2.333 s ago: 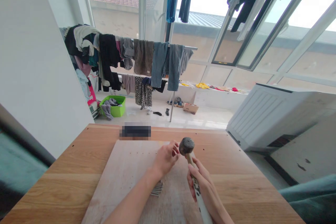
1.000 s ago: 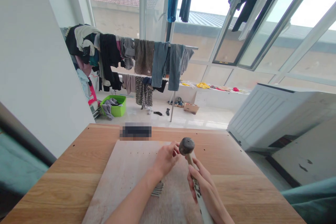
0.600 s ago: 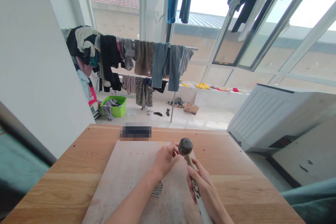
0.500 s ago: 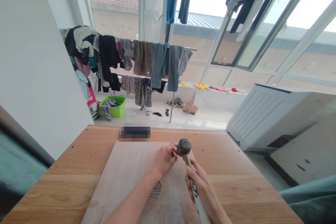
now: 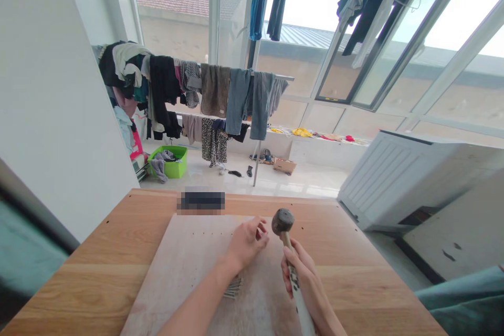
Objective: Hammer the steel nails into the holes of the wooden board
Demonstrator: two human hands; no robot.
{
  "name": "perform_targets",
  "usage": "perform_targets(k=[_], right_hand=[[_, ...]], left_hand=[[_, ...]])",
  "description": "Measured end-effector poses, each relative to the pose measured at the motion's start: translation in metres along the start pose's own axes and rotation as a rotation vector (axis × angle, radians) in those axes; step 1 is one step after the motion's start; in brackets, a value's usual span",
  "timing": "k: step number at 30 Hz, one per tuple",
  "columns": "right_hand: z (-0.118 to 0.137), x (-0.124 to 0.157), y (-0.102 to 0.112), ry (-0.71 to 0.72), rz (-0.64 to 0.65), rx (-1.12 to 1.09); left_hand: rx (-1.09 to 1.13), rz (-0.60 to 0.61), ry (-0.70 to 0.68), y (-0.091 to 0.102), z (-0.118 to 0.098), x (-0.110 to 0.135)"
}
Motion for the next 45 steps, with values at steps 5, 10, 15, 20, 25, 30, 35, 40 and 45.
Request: perform_targets(k=[5, 10, 15, 20, 25, 30, 35, 40, 45], right_hand=[[-0.009, -0.006, 0.003, -0.042, 0.004, 0.037], [-0.015, -0.01, 0.006, -0.069, 0.013, 0.044], [-0.019, -0.012, 0.007, -0.07, 0.006, 0.042], [-0.02, -0.011, 0.004, -0.05, 0.015, 0.042], [-0.02, -0.012, 0.003, -0.024, 0.019, 0.055], [-0.023, -0.014, 0.004, -0.023, 0.024, 0.074], [-0.024, -0.015, 0.004, -0.015, 0.013, 0.082], [-0.023, -0.017, 0.004, 0.039, -0.001, 0.086], [-0.024, -0.018, 0.006, 0.039, -0.001, 0.088]], left_hand=[[0.032, 0.014, 0.007, 0.004, -0.004, -0.004], [-0.165, 0.16, 0.01, 0.035, -0.022, 0.004], [-0.621, 0.417, 0.072, 0.073, -0.036, 0.04], [-0.791, 0.436, 0.144, 0.078, -0.043, 0.066], [-0.792, 0.473, 0.173, 0.07, -0.044, 0.071], [-0.617, 0.471, 0.041, 0.074, -0.037, 0.063], [-0.075, 0.22, 0.082, 0.069, -0.017, 0.026], [0.114, -0.042, 0.073, 0.048, -0.004, 0.002], [-0.02, -0.015, 0.026, 0.035, 0.001, 0.006]])
Point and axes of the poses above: each hand's wrist, its own x-axis away from the middle knuckle, its own y-axis out of the back of the hand, z = x × y, the point moved 2 cm from there along -x, towards the middle knuckle, and after that the axes turned 10 degrees about y, right-handed, at the moved point
